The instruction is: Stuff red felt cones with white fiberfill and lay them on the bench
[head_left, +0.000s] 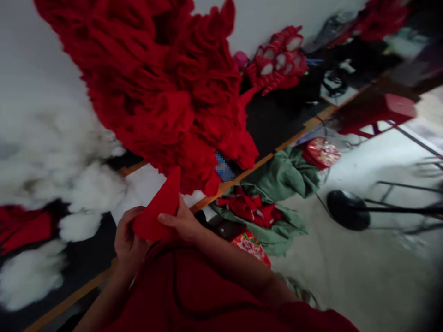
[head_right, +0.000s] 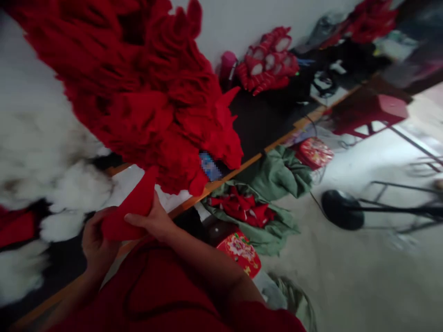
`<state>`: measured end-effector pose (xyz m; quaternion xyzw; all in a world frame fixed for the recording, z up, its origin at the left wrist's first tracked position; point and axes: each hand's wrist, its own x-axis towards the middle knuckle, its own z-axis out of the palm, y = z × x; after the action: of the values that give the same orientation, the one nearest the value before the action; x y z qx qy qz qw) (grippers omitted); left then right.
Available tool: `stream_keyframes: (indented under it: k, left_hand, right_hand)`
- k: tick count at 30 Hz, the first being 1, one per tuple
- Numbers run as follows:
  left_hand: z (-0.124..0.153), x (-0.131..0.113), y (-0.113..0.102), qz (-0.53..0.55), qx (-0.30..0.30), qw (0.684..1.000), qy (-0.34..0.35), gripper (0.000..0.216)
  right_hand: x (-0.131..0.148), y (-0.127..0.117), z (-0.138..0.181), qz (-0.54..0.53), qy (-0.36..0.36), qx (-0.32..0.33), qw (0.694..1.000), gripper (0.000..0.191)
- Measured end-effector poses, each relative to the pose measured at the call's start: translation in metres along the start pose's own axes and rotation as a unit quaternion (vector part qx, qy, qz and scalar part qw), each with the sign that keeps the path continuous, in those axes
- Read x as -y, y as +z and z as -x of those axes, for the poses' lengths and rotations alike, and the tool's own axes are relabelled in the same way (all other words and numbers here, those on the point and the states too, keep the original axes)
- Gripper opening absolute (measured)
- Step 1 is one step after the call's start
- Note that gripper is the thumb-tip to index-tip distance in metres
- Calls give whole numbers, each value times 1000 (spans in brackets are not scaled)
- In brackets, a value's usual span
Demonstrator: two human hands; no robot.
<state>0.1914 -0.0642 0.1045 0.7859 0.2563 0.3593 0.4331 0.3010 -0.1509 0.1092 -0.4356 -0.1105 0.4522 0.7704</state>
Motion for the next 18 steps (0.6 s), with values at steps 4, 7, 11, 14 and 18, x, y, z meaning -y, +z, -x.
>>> stream_keyframes:
  k: [4,7,11,14,18]
  left_hand:
    - [-10,-16,34,-65,141,985,81,26]
    - [-12,-25,68,-2,247,968,37,35]
    - [-6,-33,101,81,337,937,-54,40]
    - [-1,-38,114,71,362,925,-96,35]
    - [1,-41,120,55,369,918,-132,28]
  right_hand:
    - [8,-32,24,-89,-10,-109,990,61]
    - [12,-76,47,-133,-15,-178,975,64]
    - [11,-153,80,-91,-30,-281,955,64]
    - [6,-219,94,-4,-16,-354,935,59]
    - [3,-295,96,243,32,-459,854,48]
